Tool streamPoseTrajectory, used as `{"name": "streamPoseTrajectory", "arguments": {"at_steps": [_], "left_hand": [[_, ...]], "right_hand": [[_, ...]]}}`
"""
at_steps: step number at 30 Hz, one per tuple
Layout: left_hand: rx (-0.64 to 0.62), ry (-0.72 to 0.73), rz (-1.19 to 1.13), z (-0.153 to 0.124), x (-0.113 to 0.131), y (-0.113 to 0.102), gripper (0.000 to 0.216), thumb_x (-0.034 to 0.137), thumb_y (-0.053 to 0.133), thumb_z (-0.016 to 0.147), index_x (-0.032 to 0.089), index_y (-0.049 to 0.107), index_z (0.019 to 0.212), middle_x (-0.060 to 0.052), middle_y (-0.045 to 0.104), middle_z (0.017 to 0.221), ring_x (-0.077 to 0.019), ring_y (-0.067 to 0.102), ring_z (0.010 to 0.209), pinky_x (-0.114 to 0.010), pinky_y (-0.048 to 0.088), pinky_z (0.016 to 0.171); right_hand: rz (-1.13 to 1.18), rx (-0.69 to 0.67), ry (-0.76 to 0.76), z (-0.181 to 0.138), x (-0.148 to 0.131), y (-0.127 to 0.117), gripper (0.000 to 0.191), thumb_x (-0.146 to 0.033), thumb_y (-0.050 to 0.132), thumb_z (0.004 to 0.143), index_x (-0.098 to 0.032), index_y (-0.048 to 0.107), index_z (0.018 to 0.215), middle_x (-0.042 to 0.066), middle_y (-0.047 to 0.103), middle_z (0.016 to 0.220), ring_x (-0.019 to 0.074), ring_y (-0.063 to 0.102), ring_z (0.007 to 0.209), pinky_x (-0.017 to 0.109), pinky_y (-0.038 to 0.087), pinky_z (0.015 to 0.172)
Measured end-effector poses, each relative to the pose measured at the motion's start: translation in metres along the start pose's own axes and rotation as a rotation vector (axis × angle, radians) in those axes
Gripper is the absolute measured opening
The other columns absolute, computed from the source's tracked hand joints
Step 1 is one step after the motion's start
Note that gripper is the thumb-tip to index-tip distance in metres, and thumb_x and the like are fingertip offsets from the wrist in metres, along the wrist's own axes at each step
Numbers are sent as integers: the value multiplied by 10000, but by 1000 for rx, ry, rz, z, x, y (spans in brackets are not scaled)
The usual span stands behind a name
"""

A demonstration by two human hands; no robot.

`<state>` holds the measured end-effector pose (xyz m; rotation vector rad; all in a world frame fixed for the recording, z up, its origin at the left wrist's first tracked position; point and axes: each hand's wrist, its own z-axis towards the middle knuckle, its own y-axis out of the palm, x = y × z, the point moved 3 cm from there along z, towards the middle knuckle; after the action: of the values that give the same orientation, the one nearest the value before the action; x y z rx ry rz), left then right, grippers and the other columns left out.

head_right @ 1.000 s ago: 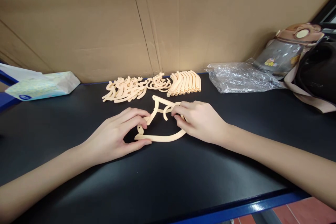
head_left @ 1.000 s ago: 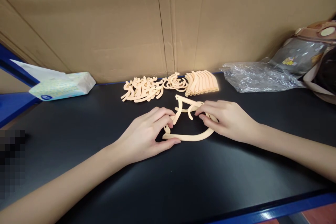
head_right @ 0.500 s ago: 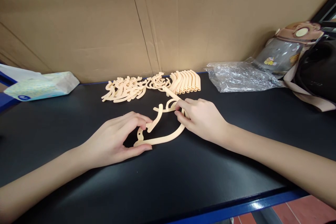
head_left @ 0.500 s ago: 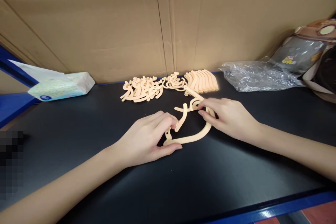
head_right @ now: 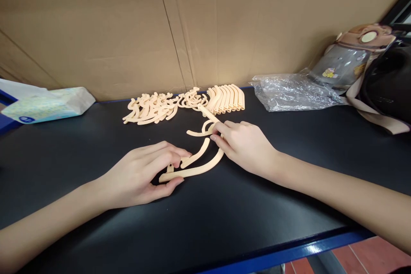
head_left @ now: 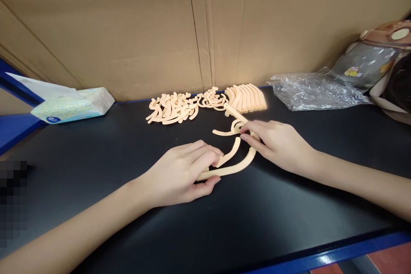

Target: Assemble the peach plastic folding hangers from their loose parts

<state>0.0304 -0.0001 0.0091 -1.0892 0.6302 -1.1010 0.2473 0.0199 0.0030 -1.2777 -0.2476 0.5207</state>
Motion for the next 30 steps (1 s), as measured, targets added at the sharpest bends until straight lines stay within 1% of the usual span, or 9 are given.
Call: {"name": "streamPoseTrajectory", "arguments": {"at_steps": [4, 7, 13, 19, 22, 25, 30], "left_hand": [[10, 24, -3, 2, 1, 0, 172, 136, 604, 856, 176, 457, 937, -62, 672, 1098, -182, 626, 919, -276, 499, 738], [15, 33, -11, 2, 2, 0, 164, 106, 588, 848, 171, 459, 924, -63, 675, 1084, -180, 633, 919, -273, 506, 739], [32, 50, -13, 3, 3, -1, 143, 78, 570, 851, 165, 480, 919, -61, 680, 1058, -180, 635, 928, -279, 519, 753], [8, 48, 1, 3, 3, -1, 122, 60, 506, 901, 164, 528, 962, -54, 685, 1081, -183, 624, 981, -292, 520, 800], [-8, 28, 10, 2, 2, 0, 115, 72, 489, 920, 159, 532, 981, -66, 673, 1122, -183, 619, 1020, -292, 516, 836], [-3, -21, 16, 2, 0, 1, 108, 101, 494, 934, 156, 529, 1020, -76, 647, 1172, -180, 617, 1049, -290, 510, 865], [27, -68, 53, 2, -4, 1, 109, 153, 510, 949, 167, 524, 1056, -64, 653, 1139, -195, 620, 1019, -323, 503, 857]], "right_hand": [[-15, -2, -7, 0, -1, 1, 200, -285, 422, 988, -218, 605, 1028, 3, 707, 893, 197, 642, 708, 307, 421, 652], [-25, -4, -10, 0, -2, 1, 194, -292, 426, 986, -216, 601, 1016, 9, 712, 911, 199, 644, 705, 311, 426, 656], [-19, -6, -36, 0, -3, 1, 195, -285, 423, 989, -200, 598, 978, 7, 708, 884, 188, 647, 699, 322, 432, 688], [-42, 30, -87, -1, -3, 1, 211, -273, 429, 987, -181, 619, 974, 23, 704, 878, 184, 640, 702, 323, 419, 689], [-47, 41, -143, -1, -4, 2, 235, -252, 410, 992, -170, 629, 964, 26, 683, 850, 173, 629, 715, 315, 397, 690], [-67, 46, -225, -2, -7, 2, 255, -216, 391, 991, -163, 636, 942, 32, 664, 840, 163, 607, 713, 309, 372, 689], [-104, 48, -349, -5, -14, 2, 239, -173, 407, 959, -160, 632, 879, 25, 612, 767, 155, 541, 654, 301, 335, 662]]}}
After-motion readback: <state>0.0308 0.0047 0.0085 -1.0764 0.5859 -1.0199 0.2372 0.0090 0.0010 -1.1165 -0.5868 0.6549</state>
